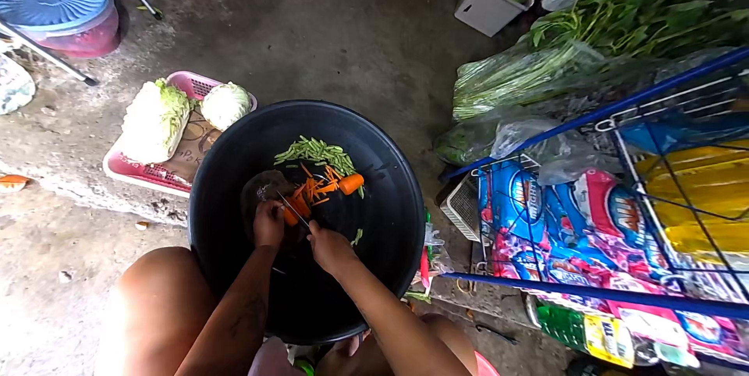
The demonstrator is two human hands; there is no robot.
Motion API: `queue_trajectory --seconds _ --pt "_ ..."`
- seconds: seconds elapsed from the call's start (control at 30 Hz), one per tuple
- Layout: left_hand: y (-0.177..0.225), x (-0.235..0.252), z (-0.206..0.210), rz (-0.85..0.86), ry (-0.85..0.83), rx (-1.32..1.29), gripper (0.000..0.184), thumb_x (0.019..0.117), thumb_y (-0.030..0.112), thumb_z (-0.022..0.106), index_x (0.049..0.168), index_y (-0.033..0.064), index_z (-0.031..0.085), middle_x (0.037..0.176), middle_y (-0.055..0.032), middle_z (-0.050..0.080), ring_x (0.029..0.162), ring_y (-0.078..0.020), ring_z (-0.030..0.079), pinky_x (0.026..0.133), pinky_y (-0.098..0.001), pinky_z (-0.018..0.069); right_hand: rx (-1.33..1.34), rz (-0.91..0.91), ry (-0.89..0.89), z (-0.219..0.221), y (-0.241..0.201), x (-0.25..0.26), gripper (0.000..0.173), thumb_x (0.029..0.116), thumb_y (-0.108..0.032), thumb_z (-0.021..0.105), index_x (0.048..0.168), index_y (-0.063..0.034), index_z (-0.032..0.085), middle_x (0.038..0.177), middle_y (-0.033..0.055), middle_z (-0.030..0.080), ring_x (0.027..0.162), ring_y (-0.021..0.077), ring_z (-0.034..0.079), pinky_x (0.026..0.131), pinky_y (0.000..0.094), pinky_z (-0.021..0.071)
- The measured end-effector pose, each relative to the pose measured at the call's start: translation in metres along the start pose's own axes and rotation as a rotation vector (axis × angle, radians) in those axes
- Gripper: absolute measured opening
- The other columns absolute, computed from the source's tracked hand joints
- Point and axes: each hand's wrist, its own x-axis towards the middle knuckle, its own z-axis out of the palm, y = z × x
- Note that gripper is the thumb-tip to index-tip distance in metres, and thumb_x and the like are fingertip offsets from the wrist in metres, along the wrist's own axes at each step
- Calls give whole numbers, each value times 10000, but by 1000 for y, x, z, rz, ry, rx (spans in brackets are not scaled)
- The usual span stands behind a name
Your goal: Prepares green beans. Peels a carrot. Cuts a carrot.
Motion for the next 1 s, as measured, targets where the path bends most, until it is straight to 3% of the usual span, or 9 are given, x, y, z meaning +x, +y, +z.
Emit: queue_trajectory --seconds 0.33,0.4,0.5,0.57,0.73,0.87,1.0 --pt "0 2 -2 -37 -19 4 221 1038 118 583 1184 -11 686 1312 -213 622 1231 -292 611 1079 -425 486 102 -18 32 33 7 37 468 1141 -335 324 1563 -134 360 1206 216 691 1143 398 685 965 574 543" --pt "8 -2 -5 -131 -37 7 273 1032 111 586 1263 -26 633 1327 -213 618 1235 -289 614 1083 -424 486 104 -17 33 34 9 40 493 1140 -351 327 1588 -145 340 1229 215 687 1158 392 680 977 570 540" --pt "21 -14 -6 -256 -95 -31 483 1008 109 612 1450 -16 460 1286 -194 649 1175 -276 658 1027 -433 530 92 -12 36 35 11 40 484 1138 -356 329 1574 -150 355 1224 205 690 1159 386 683 975 569 543" --pt "23 -17 -4 -269 -90 -83 532 998 104 629 1477 -10 428 1286 -202 646 1157 -290 665 1008 -447 542 89 -13 41 34 10 39 465 1138 -354 331 1555 -153 372 1218 201 692 1156 386 684 969 566 546" --pt "27 -5 -4 -250 -45 -145 514 983 88 655 1446 -16 456 1285 -202 644 1156 -285 665 999 -442 547 119 13 92 29 -2 39 447 1137 -335 334 1541 -152 394 1215 193 695 1141 375 692 956 559 553" --pt "24 8 -8 -195 -57 -37 368 985 105 640 1328 -17 583 1292 -213 643 1217 -309 632 1057 -467 506 129 47 134 28 -18 44 418 1137 -307 333 1513 -151 425 1214 184 701 1138 369 698 946 556 561" --pt "23 9 -8 -179 -65 32 329 988 110 630 1295 -8 613 1303 -198 642 1231 -306 624 1071 -464 496 121 69 127 33 -21 46 415 1136 -265 327 1526 -148 408 1233 188 696 1146 371 696 950 550 562"
